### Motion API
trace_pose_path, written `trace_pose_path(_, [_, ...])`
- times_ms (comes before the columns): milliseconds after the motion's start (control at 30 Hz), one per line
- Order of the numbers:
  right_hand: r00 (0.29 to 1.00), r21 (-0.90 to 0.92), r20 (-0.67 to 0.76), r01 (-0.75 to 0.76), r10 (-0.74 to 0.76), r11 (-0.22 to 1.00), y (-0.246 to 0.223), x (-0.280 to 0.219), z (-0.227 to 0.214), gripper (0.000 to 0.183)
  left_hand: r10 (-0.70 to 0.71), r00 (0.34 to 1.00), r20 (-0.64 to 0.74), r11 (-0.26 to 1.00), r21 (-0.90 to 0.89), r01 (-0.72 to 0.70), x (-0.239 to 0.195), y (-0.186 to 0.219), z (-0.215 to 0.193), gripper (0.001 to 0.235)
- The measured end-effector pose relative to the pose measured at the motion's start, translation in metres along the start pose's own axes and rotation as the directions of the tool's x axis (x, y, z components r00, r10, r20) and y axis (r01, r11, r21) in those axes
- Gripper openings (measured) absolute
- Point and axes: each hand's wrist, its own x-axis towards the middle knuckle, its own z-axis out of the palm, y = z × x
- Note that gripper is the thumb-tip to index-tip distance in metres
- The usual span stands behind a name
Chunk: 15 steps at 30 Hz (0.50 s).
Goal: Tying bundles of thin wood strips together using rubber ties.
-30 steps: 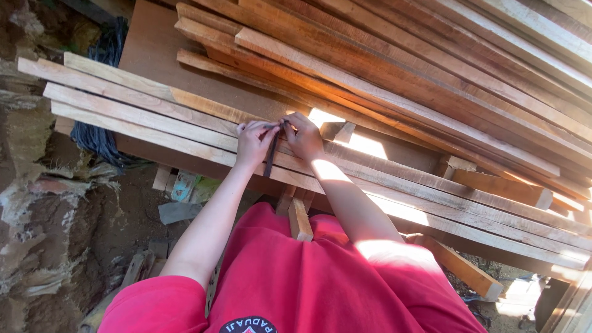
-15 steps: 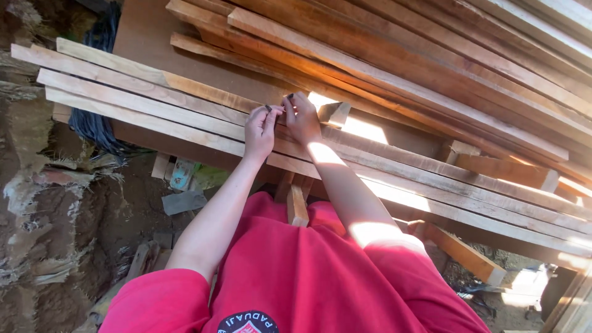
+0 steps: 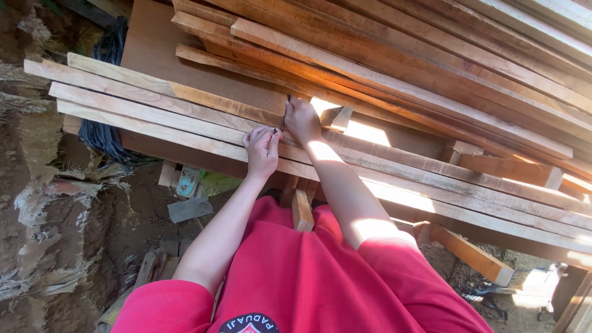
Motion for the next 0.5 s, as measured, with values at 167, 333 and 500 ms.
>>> trace_pose_path(167, [0.897, -0.292, 0.229, -0.306, 0.377, 0.906, 0.029, 0.025, 0.044, 0.033, 0.022, 1.0, 0.021, 1.0, 0.005, -0.022, 0.021, -0.011, 0.002, 0.032])
trace_pose_path(333, [0.847, -0.287, 0.382, -0.271, 0.369, 0.919, 0.07, 0.047, 0.07, 0.04, -0.077, 0.996, 0.053, 0.976, -0.199, 0.086, 0.072, 0.021, -0.003, 0.035])
trace_pose_path(500, [0.858, -0.492, 0.488, 0.423, -0.162, 0.761, 0.072, 0.04, 0.063, 0.036, -0.396, 0.902, 0.17, 0.888, -0.177, 0.424, 0.122, 0.003, 0.03, 0.04])
